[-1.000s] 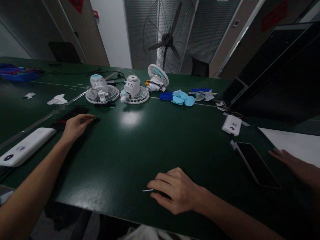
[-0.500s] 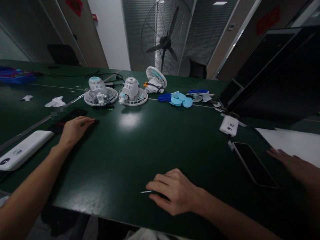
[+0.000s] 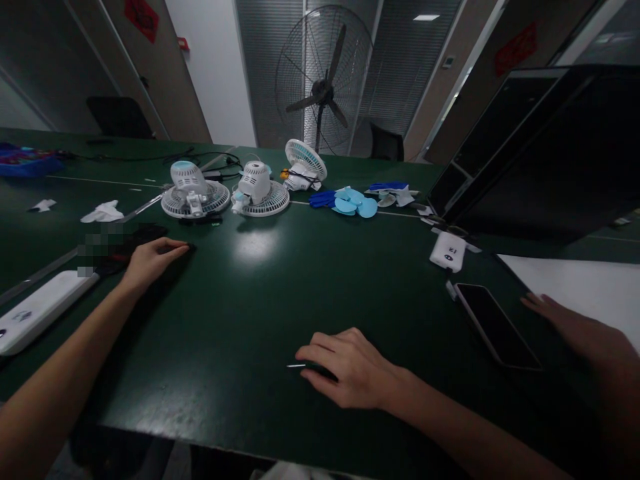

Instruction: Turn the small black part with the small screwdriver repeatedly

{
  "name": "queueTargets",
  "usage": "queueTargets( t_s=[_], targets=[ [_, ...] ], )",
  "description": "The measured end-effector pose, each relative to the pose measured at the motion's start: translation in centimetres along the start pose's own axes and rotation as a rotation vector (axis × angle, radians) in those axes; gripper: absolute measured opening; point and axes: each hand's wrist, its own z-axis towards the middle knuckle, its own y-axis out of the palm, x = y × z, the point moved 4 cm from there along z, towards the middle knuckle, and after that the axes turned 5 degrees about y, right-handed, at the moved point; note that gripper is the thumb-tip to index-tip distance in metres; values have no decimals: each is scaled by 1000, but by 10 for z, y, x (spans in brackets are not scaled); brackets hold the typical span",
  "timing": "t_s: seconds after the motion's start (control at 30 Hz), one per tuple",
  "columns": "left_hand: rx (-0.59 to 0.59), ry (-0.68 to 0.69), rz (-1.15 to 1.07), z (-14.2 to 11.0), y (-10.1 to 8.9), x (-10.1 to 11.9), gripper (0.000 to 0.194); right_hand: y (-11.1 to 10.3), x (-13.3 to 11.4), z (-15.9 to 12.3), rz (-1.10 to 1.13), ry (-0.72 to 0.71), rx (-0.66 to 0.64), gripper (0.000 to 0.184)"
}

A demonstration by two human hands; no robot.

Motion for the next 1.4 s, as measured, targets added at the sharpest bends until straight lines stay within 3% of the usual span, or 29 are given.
queueTargets(
  t_s=[0.17, 0.27, 0.4, 0.5, 0.57, 0.67, 0.77, 0.9, 1.13, 1.4],
  targets=[
    [-99, -83, -174, 3, 3, 7, 61, -15, 12, 3, 52, 94, 26, 24],
    [-209, -77, -210, -6, 16, 29, 67, -25, 31, 3, 119, 182, 108, 24],
    [-486, 88, -255, -43, 63, 92, 57, -28, 56, 2, 233, 280, 157, 21],
    [-692, 334, -333, -86, 113, 149, 36, -29, 60, 0, 245, 269, 167, 19],
    [-752, 476, -384, -111, 141, 180, 26, -29, 59, -1, 254, 246, 178, 18],
    [-767, 548, -432, -133, 167, 207, 17, -31, 59, -4, 293, 218, 188, 18],
    [-722, 552, -443, -142, 172, 214, 17, -32, 62, -8, 322, 216, 189, 18],
    [-665, 594, -400, -148, 165, 210, 21, -32, 70, -11, 309, 247, 172, 14],
    [-647, 646, -375, -152, 163, 210, 32, -33, 71, -12, 267, 261, 161, 13],
    [-639, 648, -361, -153, 162, 212, 32, -32, 70, -11, 265, 264, 162, 13]
  ],
)
